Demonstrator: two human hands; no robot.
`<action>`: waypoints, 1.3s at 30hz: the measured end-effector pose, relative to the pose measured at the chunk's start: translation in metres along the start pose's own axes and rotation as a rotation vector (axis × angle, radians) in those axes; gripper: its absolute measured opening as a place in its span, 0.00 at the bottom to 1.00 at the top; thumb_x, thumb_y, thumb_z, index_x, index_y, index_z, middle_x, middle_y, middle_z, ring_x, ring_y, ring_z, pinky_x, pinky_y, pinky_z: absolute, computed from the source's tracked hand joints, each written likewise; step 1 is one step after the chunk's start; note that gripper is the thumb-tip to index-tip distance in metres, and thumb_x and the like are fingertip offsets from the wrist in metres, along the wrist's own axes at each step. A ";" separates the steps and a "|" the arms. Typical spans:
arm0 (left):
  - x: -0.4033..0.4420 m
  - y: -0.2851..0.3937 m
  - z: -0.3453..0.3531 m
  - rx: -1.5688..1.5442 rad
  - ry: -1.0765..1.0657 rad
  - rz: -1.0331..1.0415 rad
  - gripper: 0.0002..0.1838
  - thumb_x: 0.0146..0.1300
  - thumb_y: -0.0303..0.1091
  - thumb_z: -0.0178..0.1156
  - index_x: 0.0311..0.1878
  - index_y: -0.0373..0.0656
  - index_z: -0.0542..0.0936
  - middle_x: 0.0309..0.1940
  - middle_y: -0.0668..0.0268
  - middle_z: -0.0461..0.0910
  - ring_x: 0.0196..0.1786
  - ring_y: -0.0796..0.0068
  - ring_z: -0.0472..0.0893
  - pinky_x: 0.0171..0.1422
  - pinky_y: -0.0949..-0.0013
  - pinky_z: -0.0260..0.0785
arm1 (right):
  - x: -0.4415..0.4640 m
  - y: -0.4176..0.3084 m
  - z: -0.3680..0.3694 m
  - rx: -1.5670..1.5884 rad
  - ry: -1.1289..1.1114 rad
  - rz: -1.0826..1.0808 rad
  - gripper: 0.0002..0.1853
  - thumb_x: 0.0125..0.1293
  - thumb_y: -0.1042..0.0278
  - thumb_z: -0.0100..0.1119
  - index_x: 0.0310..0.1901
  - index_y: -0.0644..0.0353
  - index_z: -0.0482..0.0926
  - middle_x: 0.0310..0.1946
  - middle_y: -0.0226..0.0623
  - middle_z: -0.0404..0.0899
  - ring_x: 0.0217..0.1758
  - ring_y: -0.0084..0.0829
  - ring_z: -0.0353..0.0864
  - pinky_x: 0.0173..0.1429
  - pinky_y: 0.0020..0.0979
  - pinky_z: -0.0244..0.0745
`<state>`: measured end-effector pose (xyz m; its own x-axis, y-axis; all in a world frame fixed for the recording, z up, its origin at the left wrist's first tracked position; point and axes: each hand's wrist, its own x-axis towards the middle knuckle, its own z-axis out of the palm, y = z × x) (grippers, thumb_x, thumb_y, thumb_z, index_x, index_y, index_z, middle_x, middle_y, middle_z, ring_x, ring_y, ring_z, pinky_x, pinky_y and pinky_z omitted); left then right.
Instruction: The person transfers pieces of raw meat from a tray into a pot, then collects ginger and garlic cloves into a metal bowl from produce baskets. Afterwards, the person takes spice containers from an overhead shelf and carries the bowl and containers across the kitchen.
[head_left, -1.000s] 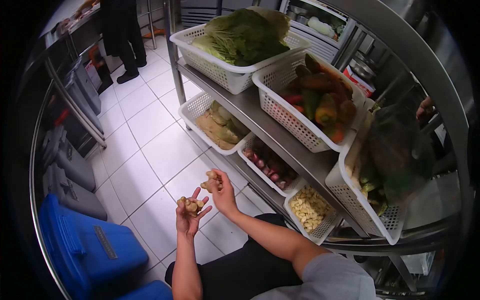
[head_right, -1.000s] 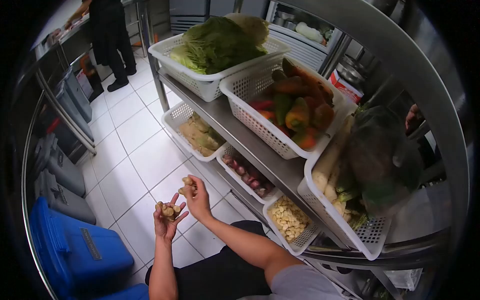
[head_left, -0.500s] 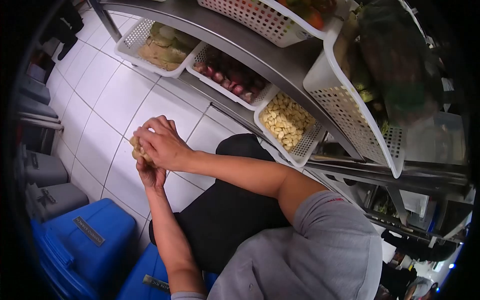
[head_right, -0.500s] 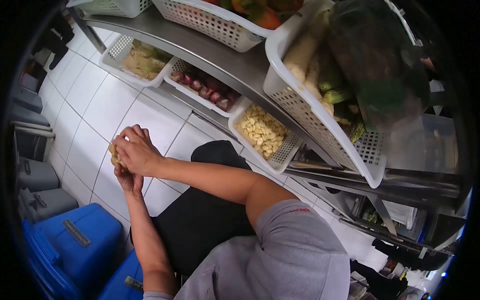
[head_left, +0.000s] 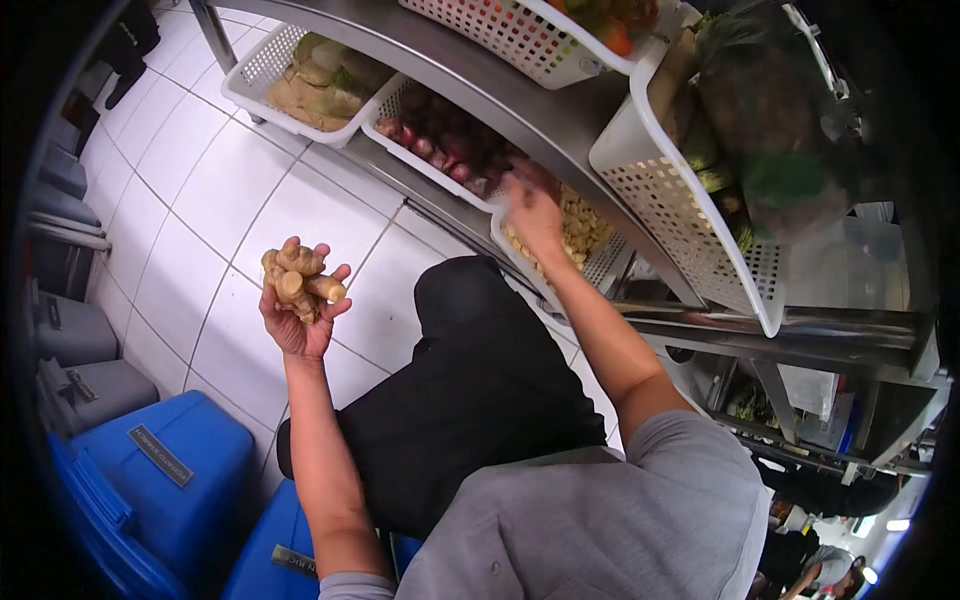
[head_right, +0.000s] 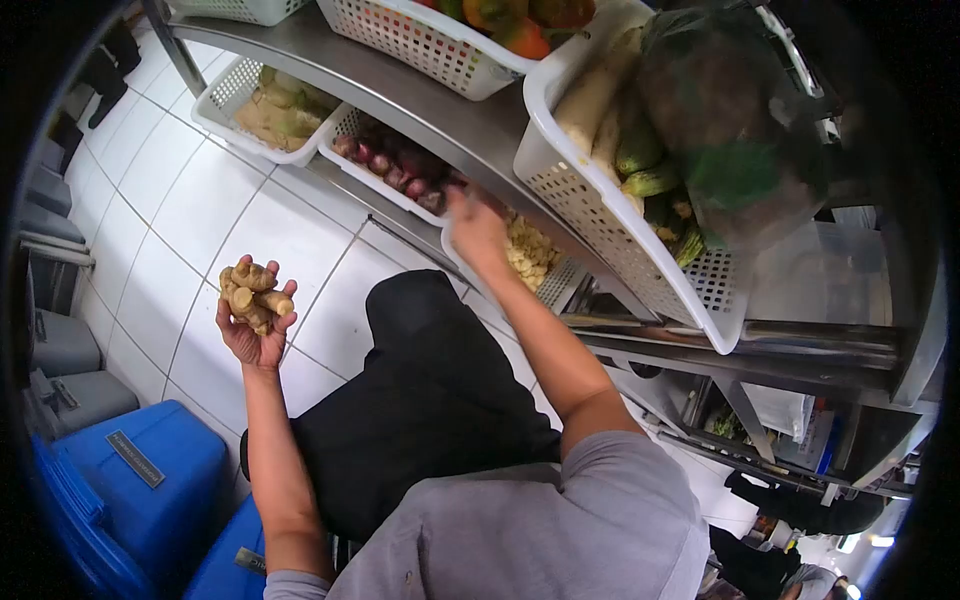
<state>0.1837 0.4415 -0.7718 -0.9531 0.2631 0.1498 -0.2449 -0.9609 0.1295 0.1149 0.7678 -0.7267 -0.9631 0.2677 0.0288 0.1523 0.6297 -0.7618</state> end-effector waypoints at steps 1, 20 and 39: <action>0.000 0.000 -0.003 0.003 -0.012 0.008 0.35 0.66 0.47 0.58 0.71 0.45 0.57 0.61 0.46 0.64 0.63 0.31 0.69 0.54 0.34 0.77 | 0.011 0.039 -0.009 -0.213 0.039 0.118 0.21 0.67 0.60 0.57 0.58 0.61 0.74 0.55 0.49 0.76 0.59 0.48 0.73 0.63 0.42 0.67; 0.002 -0.004 0.006 0.371 0.269 0.160 0.30 0.61 0.56 0.63 0.60 0.48 0.70 0.50 0.62 0.76 0.52 0.60 0.79 0.38 0.62 0.79 | -0.029 0.156 -0.003 -0.698 -0.118 0.221 0.39 0.71 0.39 0.40 0.73 0.60 0.54 0.66 0.64 0.63 0.68 0.63 0.63 0.71 0.63 0.50; -0.068 -0.090 0.234 -0.021 0.739 0.382 0.24 0.66 0.57 0.51 0.55 0.49 0.74 0.44 0.56 0.81 0.31 0.63 0.81 0.16 0.77 0.68 | -0.116 -0.099 -0.131 -0.475 -0.592 0.046 0.27 0.69 0.46 0.47 0.66 0.51 0.69 0.74 0.56 0.51 0.74 0.58 0.54 0.72 0.57 0.55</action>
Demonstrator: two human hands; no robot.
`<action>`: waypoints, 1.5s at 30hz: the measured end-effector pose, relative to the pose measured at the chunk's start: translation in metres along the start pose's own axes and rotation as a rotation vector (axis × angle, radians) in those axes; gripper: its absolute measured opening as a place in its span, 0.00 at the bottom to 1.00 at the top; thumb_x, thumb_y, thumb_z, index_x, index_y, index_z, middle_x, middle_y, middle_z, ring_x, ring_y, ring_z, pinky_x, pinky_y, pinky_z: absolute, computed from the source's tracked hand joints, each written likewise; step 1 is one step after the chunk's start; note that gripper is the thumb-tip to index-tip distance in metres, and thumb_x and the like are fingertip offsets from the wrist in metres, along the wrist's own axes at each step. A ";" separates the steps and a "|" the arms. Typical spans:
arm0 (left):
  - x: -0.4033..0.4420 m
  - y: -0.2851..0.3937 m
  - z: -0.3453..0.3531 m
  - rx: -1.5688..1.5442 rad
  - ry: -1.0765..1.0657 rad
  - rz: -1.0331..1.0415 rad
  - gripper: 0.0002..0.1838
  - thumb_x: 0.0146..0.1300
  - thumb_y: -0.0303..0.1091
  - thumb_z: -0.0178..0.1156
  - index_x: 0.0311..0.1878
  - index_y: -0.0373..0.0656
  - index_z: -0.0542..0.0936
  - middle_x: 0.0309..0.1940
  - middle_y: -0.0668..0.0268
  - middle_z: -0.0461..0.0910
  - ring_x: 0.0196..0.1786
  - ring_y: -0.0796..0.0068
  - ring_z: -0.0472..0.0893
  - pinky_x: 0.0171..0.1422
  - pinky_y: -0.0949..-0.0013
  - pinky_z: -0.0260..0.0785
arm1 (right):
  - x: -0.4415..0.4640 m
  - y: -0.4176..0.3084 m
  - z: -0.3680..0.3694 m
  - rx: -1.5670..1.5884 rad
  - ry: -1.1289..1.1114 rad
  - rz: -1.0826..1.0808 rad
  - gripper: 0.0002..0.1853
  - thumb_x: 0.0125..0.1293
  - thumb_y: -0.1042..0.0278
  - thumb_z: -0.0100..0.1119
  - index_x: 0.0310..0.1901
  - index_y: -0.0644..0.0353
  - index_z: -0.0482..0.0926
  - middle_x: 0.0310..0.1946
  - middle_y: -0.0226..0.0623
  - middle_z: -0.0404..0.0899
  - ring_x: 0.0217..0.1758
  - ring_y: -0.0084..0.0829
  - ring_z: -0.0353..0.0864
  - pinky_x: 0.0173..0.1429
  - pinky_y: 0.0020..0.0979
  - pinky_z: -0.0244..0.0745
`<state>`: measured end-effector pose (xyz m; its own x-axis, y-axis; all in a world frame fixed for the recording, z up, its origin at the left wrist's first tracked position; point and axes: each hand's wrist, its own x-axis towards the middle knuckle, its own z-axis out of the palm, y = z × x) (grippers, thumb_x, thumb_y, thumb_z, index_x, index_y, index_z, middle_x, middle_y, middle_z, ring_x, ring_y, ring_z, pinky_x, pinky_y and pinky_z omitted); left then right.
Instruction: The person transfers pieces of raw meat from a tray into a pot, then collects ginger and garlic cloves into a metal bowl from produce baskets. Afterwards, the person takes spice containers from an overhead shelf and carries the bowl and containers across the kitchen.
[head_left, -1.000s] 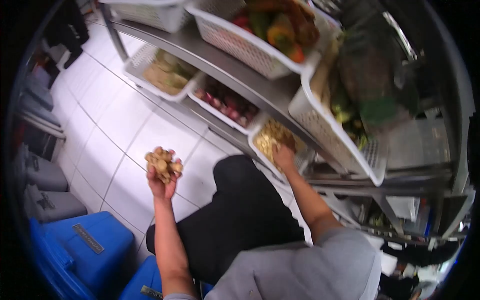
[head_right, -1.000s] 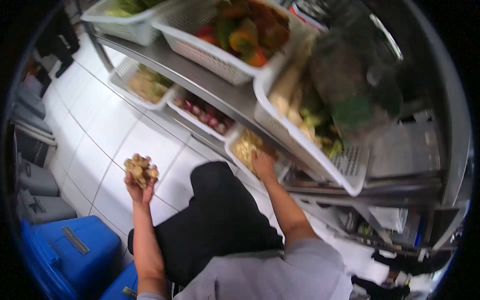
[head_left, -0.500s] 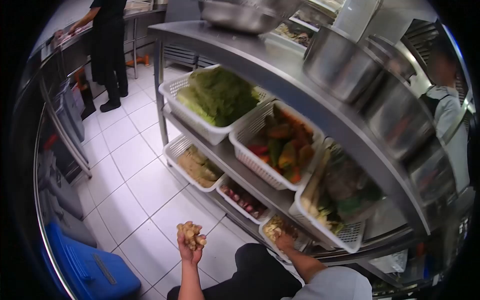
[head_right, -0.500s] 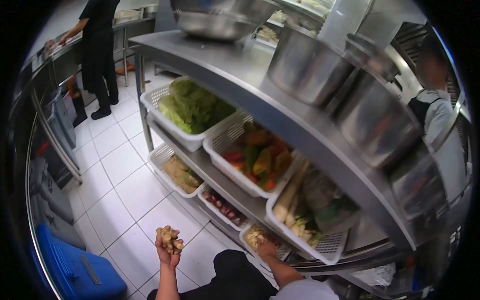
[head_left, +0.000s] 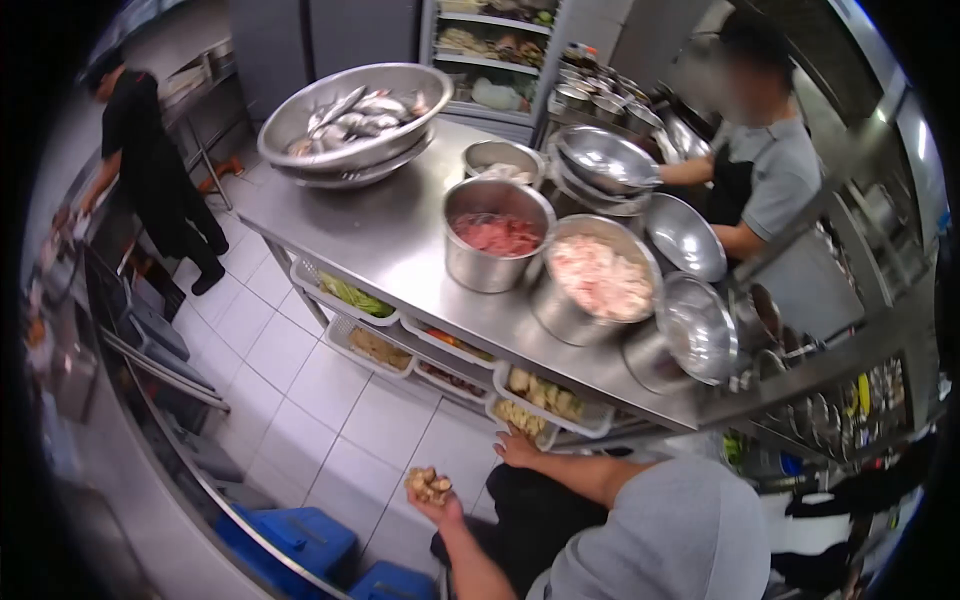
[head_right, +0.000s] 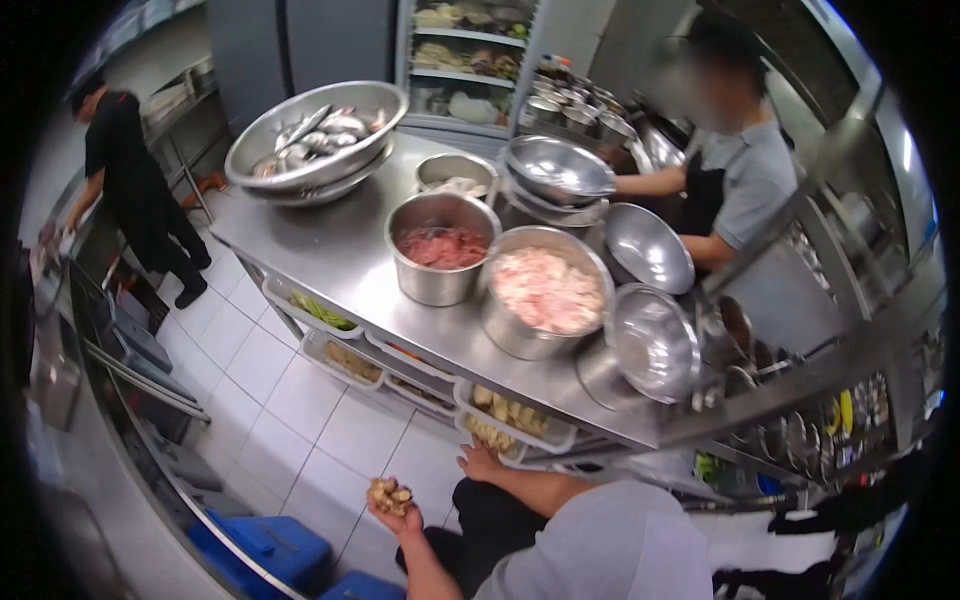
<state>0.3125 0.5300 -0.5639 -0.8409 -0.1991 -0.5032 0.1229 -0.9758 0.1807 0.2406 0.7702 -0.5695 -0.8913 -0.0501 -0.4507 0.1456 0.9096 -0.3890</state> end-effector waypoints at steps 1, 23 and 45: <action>-0.025 -0.003 0.049 0.030 0.015 -0.030 0.25 0.66 0.57 0.51 0.56 0.49 0.74 0.44 0.57 0.81 0.32 0.63 0.81 0.16 0.77 0.69 | -0.031 -0.011 -0.034 -0.032 -0.092 0.007 0.27 0.69 0.46 0.47 0.65 0.51 0.70 0.73 0.56 0.51 0.74 0.56 0.56 0.72 0.56 0.58; -0.156 0.046 0.246 0.907 -0.226 -0.455 0.25 0.70 0.58 0.50 0.57 0.50 0.74 0.38 0.71 0.81 0.45 0.74 0.77 0.48 0.59 0.74 | -0.602 0.303 -0.252 0.592 0.416 1.480 0.21 0.60 0.62 0.55 0.54 0.56 0.81 0.60 0.45 0.76 0.64 0.44 0.75 0.64 0.43 0.73; -0.454 -0.312 0.237 1.490 -0.694 -0.775 0.22 0.61 0.49 0.61 0.53 0.51 0.69 0.41 0.68 0.72 0.34 0.73 0.70 0.27 0.68 0.65 | -0.843 0.715 -0.413 0.346 1.277 1.615 0.23 0.58 0.63 0.65 0.53 0.60 0.71 0.51 0.58 0.72 0.57 0.56 0.74 0.57 0.50 0.74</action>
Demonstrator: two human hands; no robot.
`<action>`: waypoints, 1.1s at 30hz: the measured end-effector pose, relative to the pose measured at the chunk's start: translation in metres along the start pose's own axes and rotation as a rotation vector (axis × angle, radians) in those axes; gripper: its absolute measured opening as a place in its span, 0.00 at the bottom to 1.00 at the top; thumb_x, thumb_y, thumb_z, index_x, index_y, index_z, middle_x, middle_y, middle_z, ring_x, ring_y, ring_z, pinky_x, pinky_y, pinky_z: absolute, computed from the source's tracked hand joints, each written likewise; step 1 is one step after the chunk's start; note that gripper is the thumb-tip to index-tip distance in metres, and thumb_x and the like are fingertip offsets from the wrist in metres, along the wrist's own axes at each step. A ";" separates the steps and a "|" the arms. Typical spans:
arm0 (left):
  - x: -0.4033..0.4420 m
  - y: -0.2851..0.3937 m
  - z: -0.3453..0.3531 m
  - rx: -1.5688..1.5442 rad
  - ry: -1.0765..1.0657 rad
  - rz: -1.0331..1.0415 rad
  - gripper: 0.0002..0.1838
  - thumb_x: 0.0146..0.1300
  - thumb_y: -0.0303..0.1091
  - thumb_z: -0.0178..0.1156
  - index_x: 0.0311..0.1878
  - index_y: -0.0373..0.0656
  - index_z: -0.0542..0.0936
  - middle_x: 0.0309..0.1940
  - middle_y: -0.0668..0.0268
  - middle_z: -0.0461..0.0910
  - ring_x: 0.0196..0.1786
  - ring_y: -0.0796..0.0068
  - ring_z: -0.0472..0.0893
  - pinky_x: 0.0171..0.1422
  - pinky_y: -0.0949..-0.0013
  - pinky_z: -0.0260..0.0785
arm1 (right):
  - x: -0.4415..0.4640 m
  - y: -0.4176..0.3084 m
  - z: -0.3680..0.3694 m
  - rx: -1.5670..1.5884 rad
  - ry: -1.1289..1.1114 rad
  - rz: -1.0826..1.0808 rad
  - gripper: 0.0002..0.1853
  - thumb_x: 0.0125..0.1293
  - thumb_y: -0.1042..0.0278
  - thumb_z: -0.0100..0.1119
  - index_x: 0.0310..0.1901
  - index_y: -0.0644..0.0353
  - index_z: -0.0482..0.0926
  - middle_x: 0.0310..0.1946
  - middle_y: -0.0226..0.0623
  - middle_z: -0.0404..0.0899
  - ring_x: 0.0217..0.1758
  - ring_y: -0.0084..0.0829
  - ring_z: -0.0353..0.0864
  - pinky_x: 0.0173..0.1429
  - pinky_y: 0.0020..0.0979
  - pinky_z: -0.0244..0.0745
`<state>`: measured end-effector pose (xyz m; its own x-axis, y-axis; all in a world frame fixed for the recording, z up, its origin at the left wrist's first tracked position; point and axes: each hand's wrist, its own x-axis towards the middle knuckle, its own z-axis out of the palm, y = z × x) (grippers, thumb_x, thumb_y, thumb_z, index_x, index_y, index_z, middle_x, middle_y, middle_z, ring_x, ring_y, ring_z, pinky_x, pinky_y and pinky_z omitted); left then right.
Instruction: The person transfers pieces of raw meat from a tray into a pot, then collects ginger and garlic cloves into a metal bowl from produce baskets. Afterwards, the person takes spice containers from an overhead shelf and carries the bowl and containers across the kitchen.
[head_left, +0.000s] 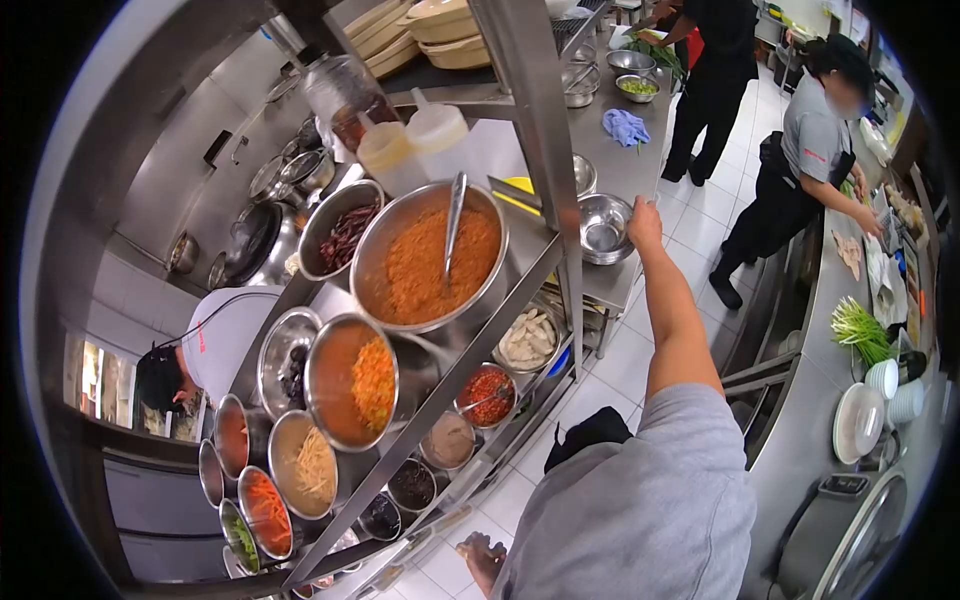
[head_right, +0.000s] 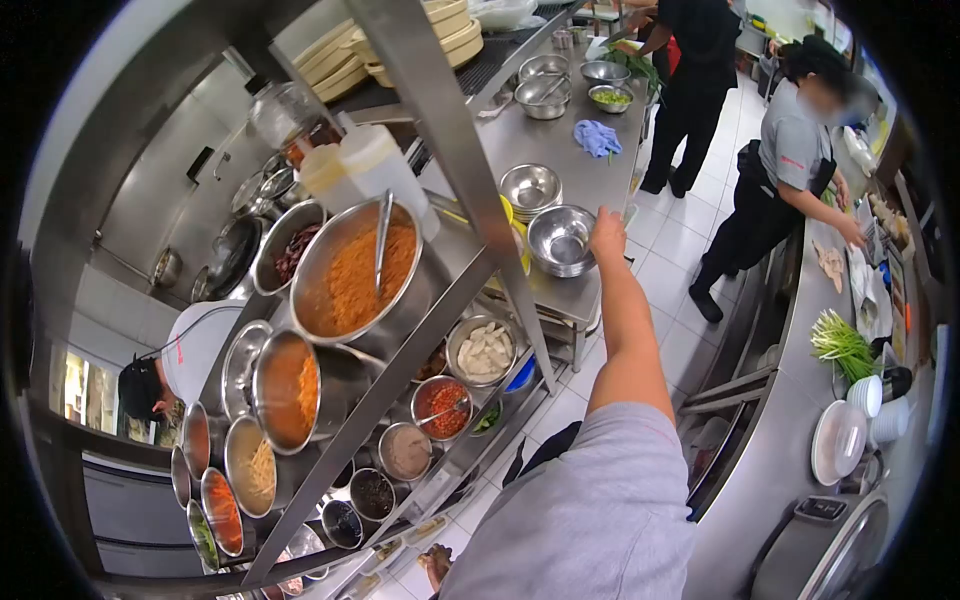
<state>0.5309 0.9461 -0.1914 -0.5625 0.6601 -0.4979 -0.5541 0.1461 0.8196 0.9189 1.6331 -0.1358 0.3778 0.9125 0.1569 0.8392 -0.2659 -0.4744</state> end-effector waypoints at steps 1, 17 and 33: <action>-0.004 0.003 0.014 -0.101 0.032 -0.035 0.22 0.59 0.46 0.63 0.53 0.50 0.69 0.42 0.66 0.72 0.35 0.71 0.71 0.27 0.67 0.66 | 0.008 0.004 0.003 0.033 0.031 -0.044 0.21 0.57 0.66 0.65 0.50 0.63 0.71 0.47 0.60 0.75 0.51 0.59 0.78 0.54 0.51 0.76; -0.011 0.014 0.065 0.129 0.117 -0.113 0.27 0.61 0.60 0.59 0.54 0.52 0.66 0.44 0.64 0.73 0.33 0.67 0.76 0.30 0.70 0.66 | 0.053 -0.026 -0.102 0.511 0.074 0.019 0.13 0.60 0.62 0.61 0.35 0.65 0.71 0.25 0.53 0.82 0.28 0.47 0.86 0.32 0.41 0.81; -0.030 -0.013 0.089 0.025 0.148 -0.159 0.26 0.63 0.56 0.57 0.56 0.47 0.71 0.42 0.64 0.74 0.36 0.66 0.76 0.32 0.65 0.67 | 0.045 0.023 0.008 0.133 -0.046 -0.430 0.21 0.55 0.59 0.69 0.43 0.62 0.73 0.36 0.55 0.81 0.41 0.57 0.80 0.48 0.47 0.76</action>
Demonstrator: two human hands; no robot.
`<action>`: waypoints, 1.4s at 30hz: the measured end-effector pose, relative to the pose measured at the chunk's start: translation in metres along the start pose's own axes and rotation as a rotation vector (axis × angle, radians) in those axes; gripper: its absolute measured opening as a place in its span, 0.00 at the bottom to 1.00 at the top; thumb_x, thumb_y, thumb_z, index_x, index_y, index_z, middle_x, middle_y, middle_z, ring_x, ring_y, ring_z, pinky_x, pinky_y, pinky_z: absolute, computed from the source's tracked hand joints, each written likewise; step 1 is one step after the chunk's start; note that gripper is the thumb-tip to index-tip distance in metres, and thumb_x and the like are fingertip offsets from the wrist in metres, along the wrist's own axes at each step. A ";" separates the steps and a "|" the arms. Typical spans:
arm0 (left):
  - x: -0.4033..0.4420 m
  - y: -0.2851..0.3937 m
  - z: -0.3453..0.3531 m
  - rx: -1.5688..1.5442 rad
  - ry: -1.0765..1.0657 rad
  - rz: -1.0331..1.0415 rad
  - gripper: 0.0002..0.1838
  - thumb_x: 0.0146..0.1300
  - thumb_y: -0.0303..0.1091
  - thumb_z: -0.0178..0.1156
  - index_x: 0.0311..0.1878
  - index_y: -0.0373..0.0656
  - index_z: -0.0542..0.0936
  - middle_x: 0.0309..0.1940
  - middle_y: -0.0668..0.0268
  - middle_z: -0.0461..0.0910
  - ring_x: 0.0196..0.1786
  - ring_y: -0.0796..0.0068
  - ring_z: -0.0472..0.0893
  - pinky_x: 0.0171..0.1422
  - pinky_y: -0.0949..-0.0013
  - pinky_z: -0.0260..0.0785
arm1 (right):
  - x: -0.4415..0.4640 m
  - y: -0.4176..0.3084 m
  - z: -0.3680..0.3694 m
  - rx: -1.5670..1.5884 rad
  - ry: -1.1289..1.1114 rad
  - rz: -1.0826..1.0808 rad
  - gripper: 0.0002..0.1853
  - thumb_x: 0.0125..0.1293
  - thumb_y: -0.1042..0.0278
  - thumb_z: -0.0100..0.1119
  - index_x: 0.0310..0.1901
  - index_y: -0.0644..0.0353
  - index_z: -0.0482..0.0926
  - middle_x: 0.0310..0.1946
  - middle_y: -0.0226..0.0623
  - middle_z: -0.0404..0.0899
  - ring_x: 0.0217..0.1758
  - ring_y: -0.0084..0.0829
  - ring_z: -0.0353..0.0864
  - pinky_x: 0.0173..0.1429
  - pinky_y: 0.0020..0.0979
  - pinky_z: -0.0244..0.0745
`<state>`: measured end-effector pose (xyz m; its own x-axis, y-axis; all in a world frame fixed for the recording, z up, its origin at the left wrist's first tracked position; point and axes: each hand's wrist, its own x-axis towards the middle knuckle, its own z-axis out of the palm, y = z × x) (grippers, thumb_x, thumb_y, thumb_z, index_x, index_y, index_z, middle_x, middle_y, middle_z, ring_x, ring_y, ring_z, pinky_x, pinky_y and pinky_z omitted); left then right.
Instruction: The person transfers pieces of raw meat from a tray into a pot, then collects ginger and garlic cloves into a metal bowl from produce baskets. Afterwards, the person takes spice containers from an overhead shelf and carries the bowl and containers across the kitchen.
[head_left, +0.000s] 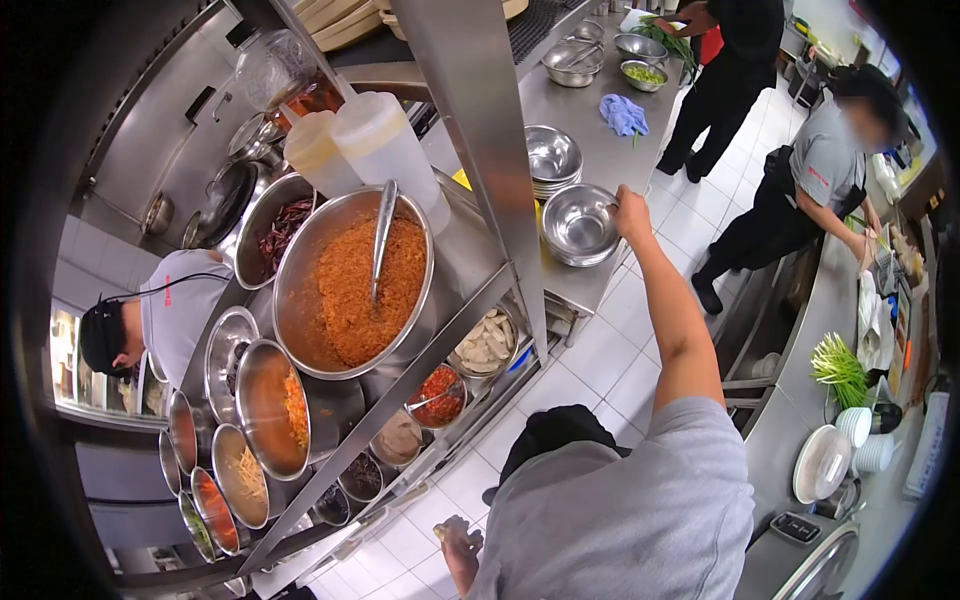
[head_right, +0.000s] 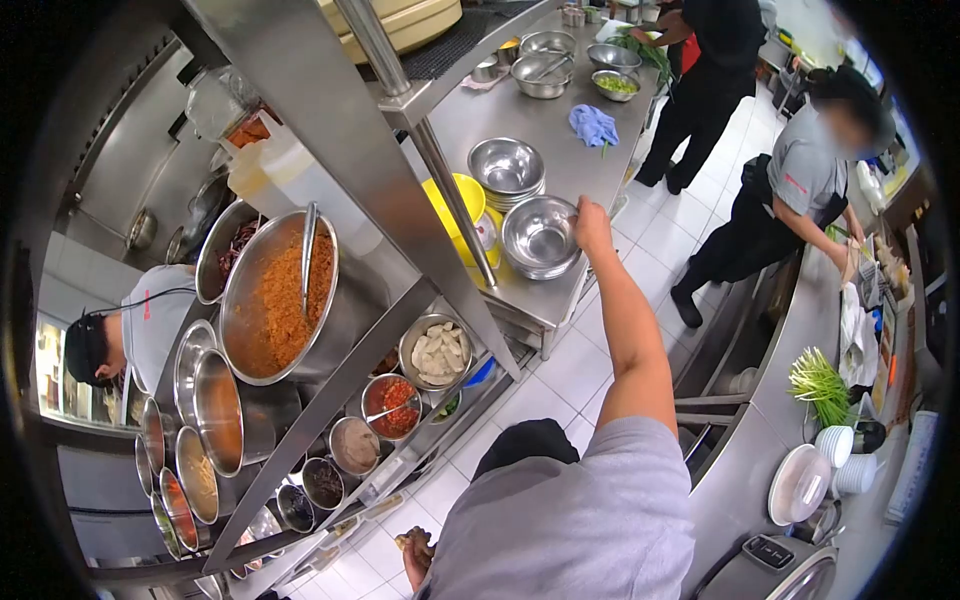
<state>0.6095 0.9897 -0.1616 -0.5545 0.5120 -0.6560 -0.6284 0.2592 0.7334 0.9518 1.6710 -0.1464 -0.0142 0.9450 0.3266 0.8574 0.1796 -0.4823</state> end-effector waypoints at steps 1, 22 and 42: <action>0.003 -0.005 -0.004 0.005 -0.006 0.020 0.26 0.64 0.55 0.57 0.56 0.48 0.71 0.43 0.64 0.74 0.36 0.66 0.76 0.31 0.65 0.67 | 0.001 0.000 0.001 0.001 0.043 0.015 0.19 0.57 0.62 0.67 0.44 0.61 0.72 0.34 0.55 0.81 0.41 0.58 0.80 0.47 0.49 0.76; 0.023 0.050 0.029 0.292 -0.227 0.026 0.29 0.59 0.41 0.69 0.62 0.48 0.71 0.46 0.66 0.80 0.44 0.72 0.81 0.36 0.66 0.82 | -0.073 -0.045 -0.036 0.133 0.175 -0.246 0.11 0.60 0.81 0.51 0.44 0.65 0.76 0.67 0.57 0.65 0.61 0.54 0.74 0.59 0.41 0.72; 0.007 0.024 -0.110 0.299 0.064 0.422 0.30 0.52 0.48 0.70 0.54 0.39 0.75 0.41 0.58 0.78 0.34 0.67 0.81 0.35 0.68 0.77 | -0.359 -0.057 -0.002 -0.545 -0.491 -0.155 0.20 0.55 0.70 0.56 0.50 0.71 0.76 0.52 0.61 0.76 0.59 0.56 0.74 0.64 0.50 0.67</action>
<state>0.5303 0.9092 -0.1684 -0.7638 0.5740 -0.2953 -0.1648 0.2688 0.9490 0.9092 1.3210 -0.2348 -0.2738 0.9562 -0.1039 0.9585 0.2802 0.0522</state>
